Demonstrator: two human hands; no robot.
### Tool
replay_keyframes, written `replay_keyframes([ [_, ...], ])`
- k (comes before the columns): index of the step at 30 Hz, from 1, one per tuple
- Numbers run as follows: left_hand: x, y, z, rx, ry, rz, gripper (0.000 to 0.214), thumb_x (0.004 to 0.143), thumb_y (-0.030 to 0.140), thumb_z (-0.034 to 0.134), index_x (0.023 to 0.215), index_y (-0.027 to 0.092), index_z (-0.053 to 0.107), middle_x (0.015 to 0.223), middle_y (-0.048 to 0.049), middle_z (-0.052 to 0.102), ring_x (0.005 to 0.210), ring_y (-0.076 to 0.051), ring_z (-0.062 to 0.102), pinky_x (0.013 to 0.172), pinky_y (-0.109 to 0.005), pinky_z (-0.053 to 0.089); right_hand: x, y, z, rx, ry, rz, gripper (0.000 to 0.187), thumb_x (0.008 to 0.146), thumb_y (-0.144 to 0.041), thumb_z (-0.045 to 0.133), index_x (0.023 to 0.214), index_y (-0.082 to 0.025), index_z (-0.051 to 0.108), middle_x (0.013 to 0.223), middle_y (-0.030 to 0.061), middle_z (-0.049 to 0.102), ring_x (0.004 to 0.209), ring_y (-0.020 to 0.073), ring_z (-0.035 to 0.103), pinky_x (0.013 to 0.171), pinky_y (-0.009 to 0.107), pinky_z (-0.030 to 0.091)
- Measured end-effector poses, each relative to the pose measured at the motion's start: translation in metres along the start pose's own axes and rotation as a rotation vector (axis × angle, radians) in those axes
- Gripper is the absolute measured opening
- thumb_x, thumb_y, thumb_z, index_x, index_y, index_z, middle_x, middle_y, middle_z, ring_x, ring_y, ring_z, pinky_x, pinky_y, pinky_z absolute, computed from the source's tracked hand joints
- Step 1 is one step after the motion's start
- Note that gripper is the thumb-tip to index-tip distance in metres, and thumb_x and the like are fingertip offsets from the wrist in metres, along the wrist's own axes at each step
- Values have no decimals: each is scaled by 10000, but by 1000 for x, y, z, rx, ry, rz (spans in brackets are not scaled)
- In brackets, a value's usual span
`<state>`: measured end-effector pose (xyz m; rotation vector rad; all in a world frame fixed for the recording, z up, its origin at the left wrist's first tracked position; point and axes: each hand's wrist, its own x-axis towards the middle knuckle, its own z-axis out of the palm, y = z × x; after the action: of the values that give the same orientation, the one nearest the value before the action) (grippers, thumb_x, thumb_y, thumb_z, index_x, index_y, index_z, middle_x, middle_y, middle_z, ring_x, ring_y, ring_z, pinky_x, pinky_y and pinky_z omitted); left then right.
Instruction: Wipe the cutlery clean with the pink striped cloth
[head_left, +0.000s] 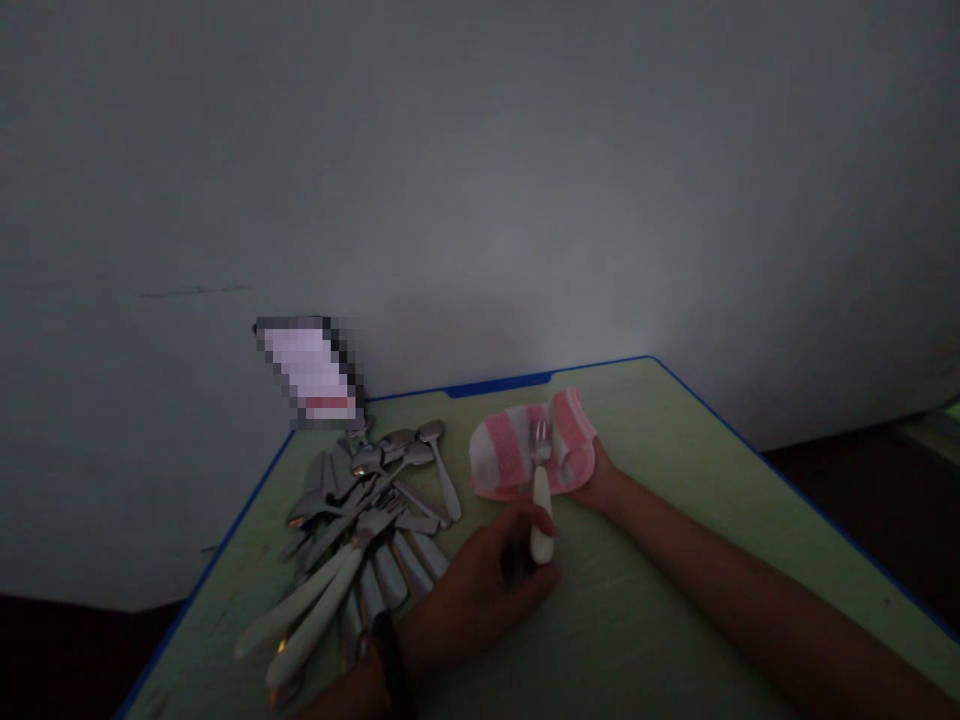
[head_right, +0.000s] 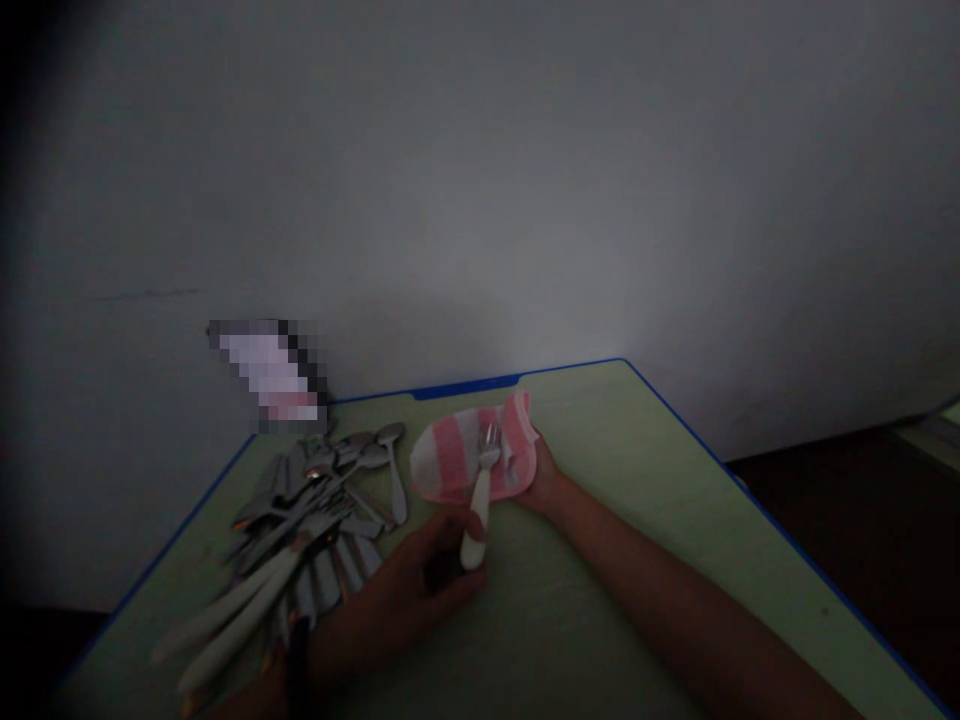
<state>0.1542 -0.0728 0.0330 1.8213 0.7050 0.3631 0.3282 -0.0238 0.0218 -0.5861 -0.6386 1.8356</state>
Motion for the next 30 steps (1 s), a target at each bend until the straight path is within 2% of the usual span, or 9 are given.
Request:
replay_keyframes([
  [4,1,-2,0,26,53,10,177,833,254,504,983,211,420,716,48,444,616,-97,414,549,-201,331,1,0,0,5,11,-7,562,777,-630,368,896,-153,641,834,112,687,897,266,617,804,446,442],
  [11,4,-1,0,13,245,-13,143,843,303,486,932,210,425,734,41,452,606,-98,416,540,-200,347,-4,1,7,-21,-3,62,642,755,-693,339,919,-152,643,828,114,687,873,255,627,798,417,447],
  [13,3,-2,0,11,233,-16,136,844,301,483,929,211,429,713,49,439,596,-96,410,531,-197,340,-4,2,5,-11,-1,62,642,762,-687,331,922,-151,644,825,114,688,867,255,628,808,418,443],
  [19,1,-3,-1,85,49,11,167,859,322,469,984,212,453,676,54,429,604,-102,418,536,-207,318,4,7,-8,7,55,52,566,781,-629,355,863,-150,647,786,96,685,851,248,628,814,420,443],
  [25,0,-3,-1,119,33,18,156,862,315,469,977,212,459,684,56,419,606,-99,409,545,-210,312,4,7,-7,-1,36,37,546,768,-634,381,819,-159,645,752,87,683,831,244,632,794,408,455],
  [30,1,-3,-1,124,46,6,158,853,309,473,974,206,474,662,57,403,591,-100,393,529,-207,298,5,7,-6,-35,89,20,537,757,-645,398,796,-167,640,736,80,680,810,239,633,776,403,463],
])
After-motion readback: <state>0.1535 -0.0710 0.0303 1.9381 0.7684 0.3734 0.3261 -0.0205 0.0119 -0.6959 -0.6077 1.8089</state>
